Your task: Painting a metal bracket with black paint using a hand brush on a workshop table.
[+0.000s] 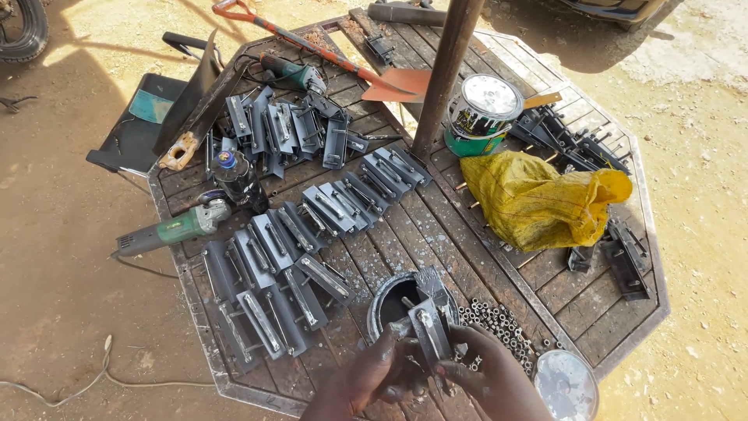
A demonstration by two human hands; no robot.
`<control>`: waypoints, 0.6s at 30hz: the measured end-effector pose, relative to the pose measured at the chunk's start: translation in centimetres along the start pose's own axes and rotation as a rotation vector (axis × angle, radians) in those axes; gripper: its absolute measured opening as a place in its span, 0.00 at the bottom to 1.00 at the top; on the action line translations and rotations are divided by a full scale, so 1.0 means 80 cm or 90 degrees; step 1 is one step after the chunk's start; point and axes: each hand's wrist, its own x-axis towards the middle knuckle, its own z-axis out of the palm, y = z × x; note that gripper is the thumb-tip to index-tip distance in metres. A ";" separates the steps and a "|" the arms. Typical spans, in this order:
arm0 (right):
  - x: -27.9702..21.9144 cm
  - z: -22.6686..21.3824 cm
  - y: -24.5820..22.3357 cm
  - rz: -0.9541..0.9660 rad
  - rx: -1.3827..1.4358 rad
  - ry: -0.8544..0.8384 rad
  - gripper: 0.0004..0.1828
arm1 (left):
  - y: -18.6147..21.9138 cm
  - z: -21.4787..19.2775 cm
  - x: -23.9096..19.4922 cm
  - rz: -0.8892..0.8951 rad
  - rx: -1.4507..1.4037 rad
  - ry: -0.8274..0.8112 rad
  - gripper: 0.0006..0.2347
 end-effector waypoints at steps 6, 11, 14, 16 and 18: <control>0.005 -0.010 -0.029 0.033 -0.169 0.053 0.28 | 0.016 0.007 -0.002 0.064 -0.047 -0.118 0.42; 0.028 -0.029 -0.049 -0.101 -0.274 0.073 0.29 | 0.044 0.003 -0.008 0.046 -0.108 -0.052 0.44; 0.056 -0.035 -0.073 -0.157 -0.309 0.072 0.23 | 0.069 0.008 -0.027 0.083 -0.164 -0.042 0.47; 0.066 -0.031 -0.117 -0.124 -0.341 0.025 0.24 | 0.083 0.004 -0.032 0.104 -0.162 -0.003 0.42; 0.086 -0.024 -0.147 -0.092 -0.374 -0.021 0.26 | 0.092 -0.003 -0.031 0.124 -0.160 0.035 0.37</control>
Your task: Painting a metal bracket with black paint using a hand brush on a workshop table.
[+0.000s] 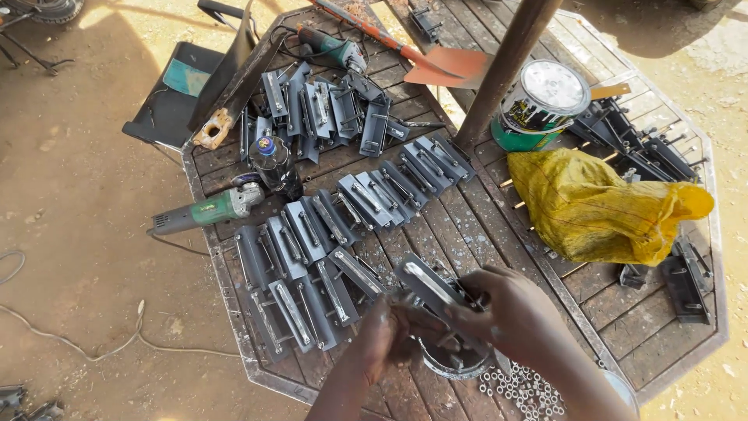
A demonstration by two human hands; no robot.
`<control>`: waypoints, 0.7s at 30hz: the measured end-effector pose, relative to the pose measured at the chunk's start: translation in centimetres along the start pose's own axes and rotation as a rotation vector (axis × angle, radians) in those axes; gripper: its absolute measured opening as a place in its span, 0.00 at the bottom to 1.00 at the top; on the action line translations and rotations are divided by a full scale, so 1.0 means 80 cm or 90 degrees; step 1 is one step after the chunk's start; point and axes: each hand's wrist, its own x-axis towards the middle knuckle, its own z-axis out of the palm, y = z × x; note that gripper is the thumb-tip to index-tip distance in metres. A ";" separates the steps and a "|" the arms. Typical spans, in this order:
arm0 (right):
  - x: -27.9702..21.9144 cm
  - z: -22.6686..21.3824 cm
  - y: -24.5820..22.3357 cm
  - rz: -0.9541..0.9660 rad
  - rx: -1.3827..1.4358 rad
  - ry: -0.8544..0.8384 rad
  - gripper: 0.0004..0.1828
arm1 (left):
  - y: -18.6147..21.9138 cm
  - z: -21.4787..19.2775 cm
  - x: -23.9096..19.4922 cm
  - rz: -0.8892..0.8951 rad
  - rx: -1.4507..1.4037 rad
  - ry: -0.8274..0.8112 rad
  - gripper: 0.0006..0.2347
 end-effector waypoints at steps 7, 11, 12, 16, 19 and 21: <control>0.137 0.038 -0.048 0.056 -0.008 -0.074 0.20 | -0.052 -0.082 0.027 -0.089 0.626 0.583 0.08; 0.211 0.091 -0.034 0.053 -0.085 -0.099 0.20 | -0.042 -0.008 0.027 -0.269 0.595 0.564 0.34; 0.224 0.107 -0.028 0.049 -0.083 -0.104 0.20 | -0.052 -0.017 0.032 -0.272 0.592 0.570 0.34; 0.247 0.146 -0.024 0.041 -0.163 -0.167 0.25 | -0.091 -0.065 0.046 -0.222 0.476 0.644 0.21; 0.264 0.178 0.000 0.029 -0.166 -0.216 0.22 | -0.099 -0.080 0.049 -0.255 0.547 0.632 0.25; 0.270 0.195 0.012 0.016 -0.137 -0.228 0.20 | -0.090 -0.077 0.047 -0.286 0.581 0.620 0.25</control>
